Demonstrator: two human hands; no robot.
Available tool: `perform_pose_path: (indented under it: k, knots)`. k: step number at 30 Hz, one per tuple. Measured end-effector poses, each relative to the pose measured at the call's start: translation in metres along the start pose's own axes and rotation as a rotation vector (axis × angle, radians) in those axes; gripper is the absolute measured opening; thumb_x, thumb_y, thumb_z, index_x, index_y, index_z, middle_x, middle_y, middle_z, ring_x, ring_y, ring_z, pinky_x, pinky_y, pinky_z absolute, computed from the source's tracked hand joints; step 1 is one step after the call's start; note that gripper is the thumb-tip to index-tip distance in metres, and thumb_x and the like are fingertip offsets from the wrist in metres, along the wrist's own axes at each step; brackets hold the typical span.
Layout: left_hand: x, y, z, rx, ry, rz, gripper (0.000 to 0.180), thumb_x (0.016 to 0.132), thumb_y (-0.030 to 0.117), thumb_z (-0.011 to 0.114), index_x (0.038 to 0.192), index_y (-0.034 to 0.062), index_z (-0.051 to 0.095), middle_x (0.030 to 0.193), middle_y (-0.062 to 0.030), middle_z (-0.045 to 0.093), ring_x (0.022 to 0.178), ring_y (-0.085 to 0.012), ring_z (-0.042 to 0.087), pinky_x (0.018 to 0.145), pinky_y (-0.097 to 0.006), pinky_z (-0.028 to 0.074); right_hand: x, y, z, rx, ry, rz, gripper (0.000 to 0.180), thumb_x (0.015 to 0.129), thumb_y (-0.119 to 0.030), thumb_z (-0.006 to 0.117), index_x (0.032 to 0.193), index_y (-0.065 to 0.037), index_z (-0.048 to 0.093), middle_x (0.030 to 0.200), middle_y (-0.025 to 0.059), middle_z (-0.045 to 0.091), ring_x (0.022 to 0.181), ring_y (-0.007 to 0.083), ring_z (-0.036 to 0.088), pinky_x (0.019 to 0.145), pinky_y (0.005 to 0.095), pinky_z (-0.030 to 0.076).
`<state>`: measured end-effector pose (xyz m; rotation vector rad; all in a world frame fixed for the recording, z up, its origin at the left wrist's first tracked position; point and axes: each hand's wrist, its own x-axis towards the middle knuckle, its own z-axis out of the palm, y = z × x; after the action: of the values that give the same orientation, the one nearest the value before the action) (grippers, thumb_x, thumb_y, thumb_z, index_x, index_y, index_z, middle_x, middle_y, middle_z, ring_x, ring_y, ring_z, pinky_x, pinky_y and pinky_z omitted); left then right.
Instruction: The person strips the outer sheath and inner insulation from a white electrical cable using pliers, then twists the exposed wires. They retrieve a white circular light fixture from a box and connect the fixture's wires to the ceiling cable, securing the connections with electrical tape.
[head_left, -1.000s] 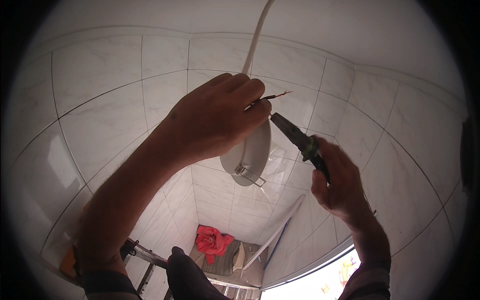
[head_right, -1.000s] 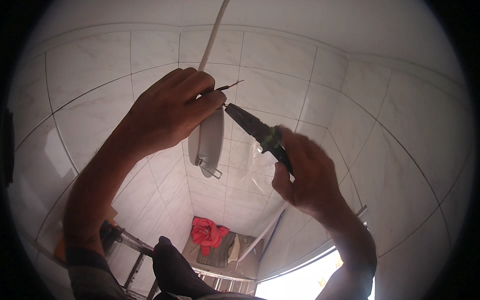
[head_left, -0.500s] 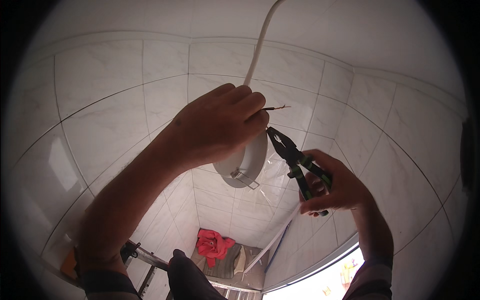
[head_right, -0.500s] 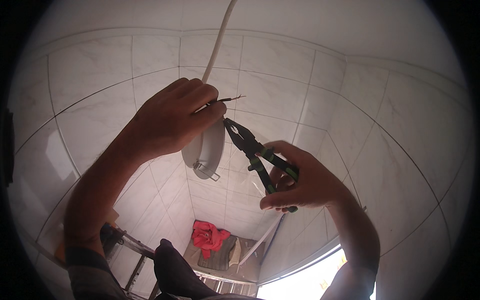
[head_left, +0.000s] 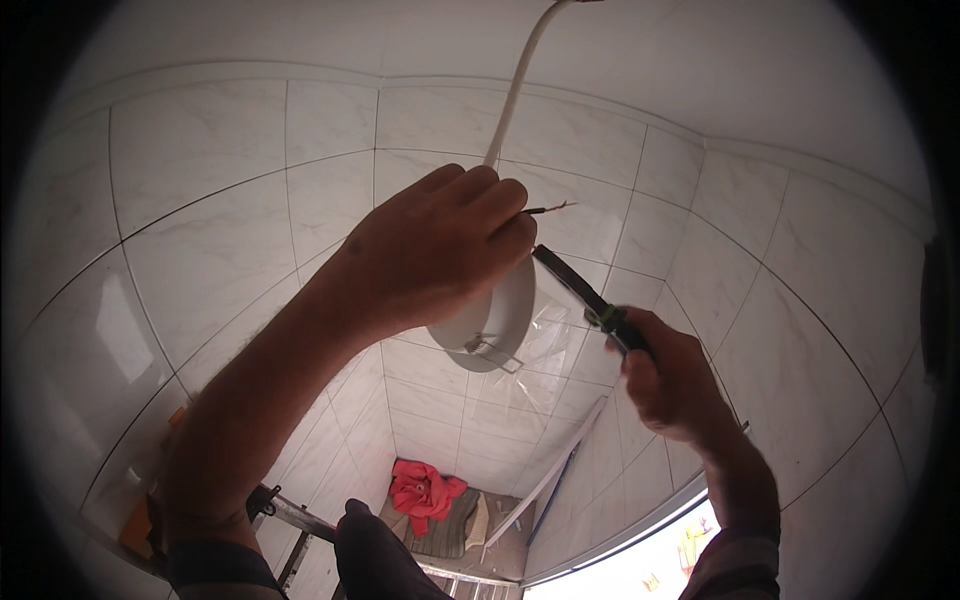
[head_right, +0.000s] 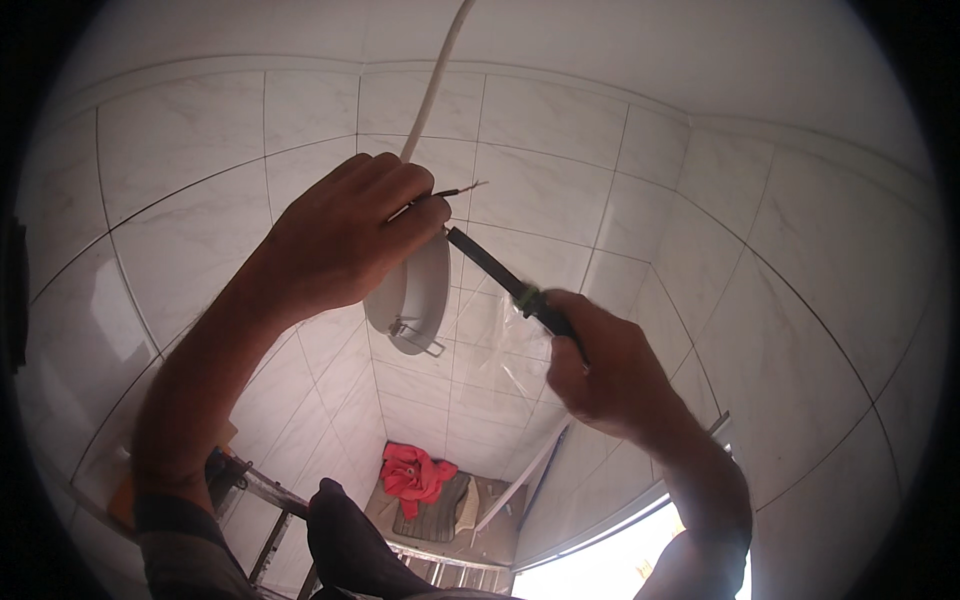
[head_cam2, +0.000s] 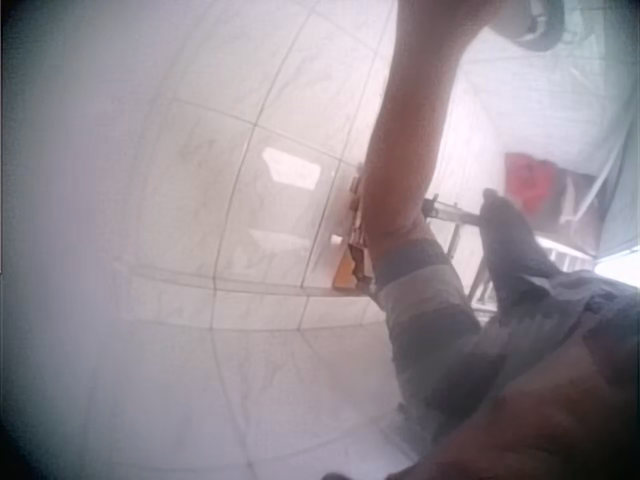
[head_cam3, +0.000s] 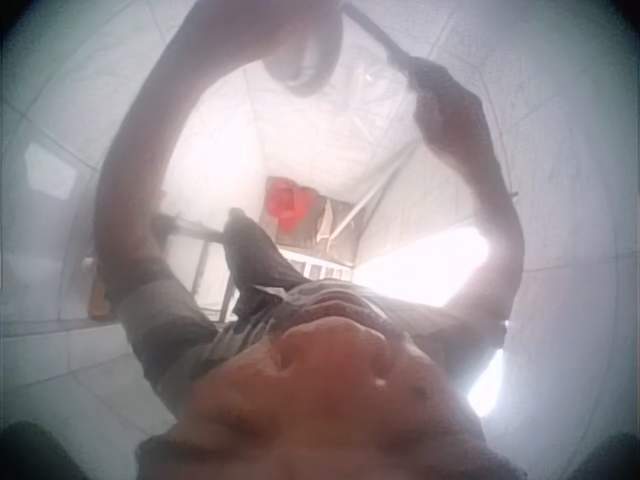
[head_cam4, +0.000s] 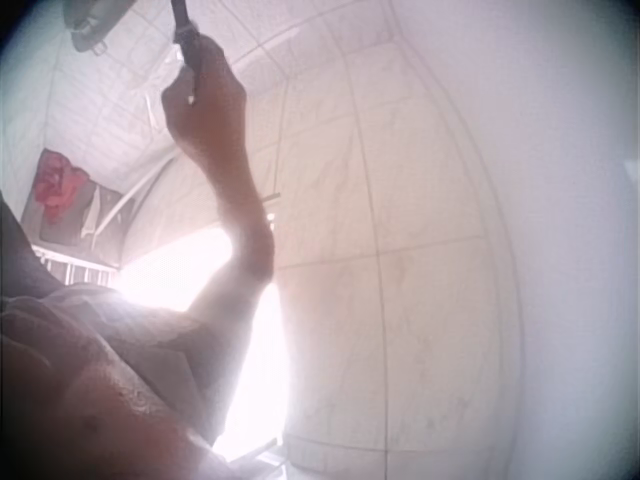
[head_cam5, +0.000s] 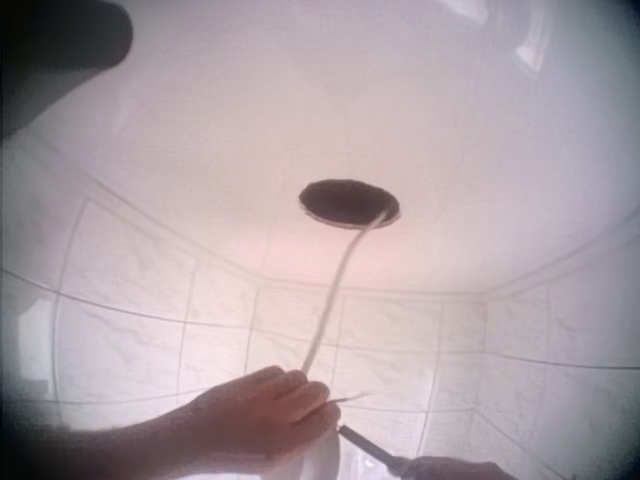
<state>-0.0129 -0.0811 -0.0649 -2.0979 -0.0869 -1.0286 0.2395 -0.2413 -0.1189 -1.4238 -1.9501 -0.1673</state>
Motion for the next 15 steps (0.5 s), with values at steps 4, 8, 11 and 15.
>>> perform_pose_path:
  k: [4, 8, 11, 15]
  knots:
    - [-0.003, 0.000, 0.000, -0.022, -0.028, 0.000, 0.024, 0.083, 0.013, 0.074, 0.106, 0.0083, 0.066, 0.105, -0.0051, 0.060, 0.103, -0.0238, 0.065, 0.090, -0.038, 0.058, 0.014, 0.018, -0.013, 0.794, -0.366, 0.339, 0.036, 0.102, -0.019, 0.047, 0.125, 0.007, 0.056, 0.090, 0.0174, 0.073, 0.065, 0.0247, 0.071, 0.058, 0.0353, 0.060]
    - [-0.004, 0.000, 0.001, -0.024, -0.010, -0.009, 0.031, 0.082, 0.012, 0.075, 0.112, 0.0090, 0.067, 0.107, -0.0048, 0.061, 0.105, -0.0233, 0.066, 0.091, -0.038, 0.059, 0.015, 0.030, -0.006, 1.210, -0.501, 0.308, 0.039, 0.105, -0.024, 0.055, 0.124, 0.010, 0.056, 0.091, 0.0168, 0.074, 0.062, 0.0233, 0.071, 0.050, 0.0318, 0.057]
    - [-0.006, 0.000, 0.000, -0.061, -0.049, -0.047, 0.034, 0.083, 0.009, 0.076, 0.116, 0.0094, 0.069, 0.113, -0.0054, 0.063, 0.106, -0.0241, 0.067, 0.090, -0.039, 0.060, 0.018, 0.031, -0.003, 1.005, -0.483, 0.251, 0.041, 0.106, -0.027, 0.060, 0.125, 0.009, 0.058, 0.094, 0.0165, 0.074, 0.071, 0.0219, 0.073, 0.050, 0.0312, 0.057]
    - [-0.013, 0.003, 0.008, -0.299, -0.089, -0.193, 0.030, 0.089, 0.005, 0.075, 0.118, 0.0068, 0.070, 0.119, -0.0077, 0.066, 0.101, -0.0259, 0.072, 0.083, -0.037, 0.062, 0.018, 0.029, -0.003, 0.733, -0.400, 0.312, 0.036, 0.103, -0.018, 0.062, 0.127, 0.009, 0.060, 0.102, 0.0216, 0.075, 0.084, 0.0261, 0.076, 0.051, 0.0319, 0.059]
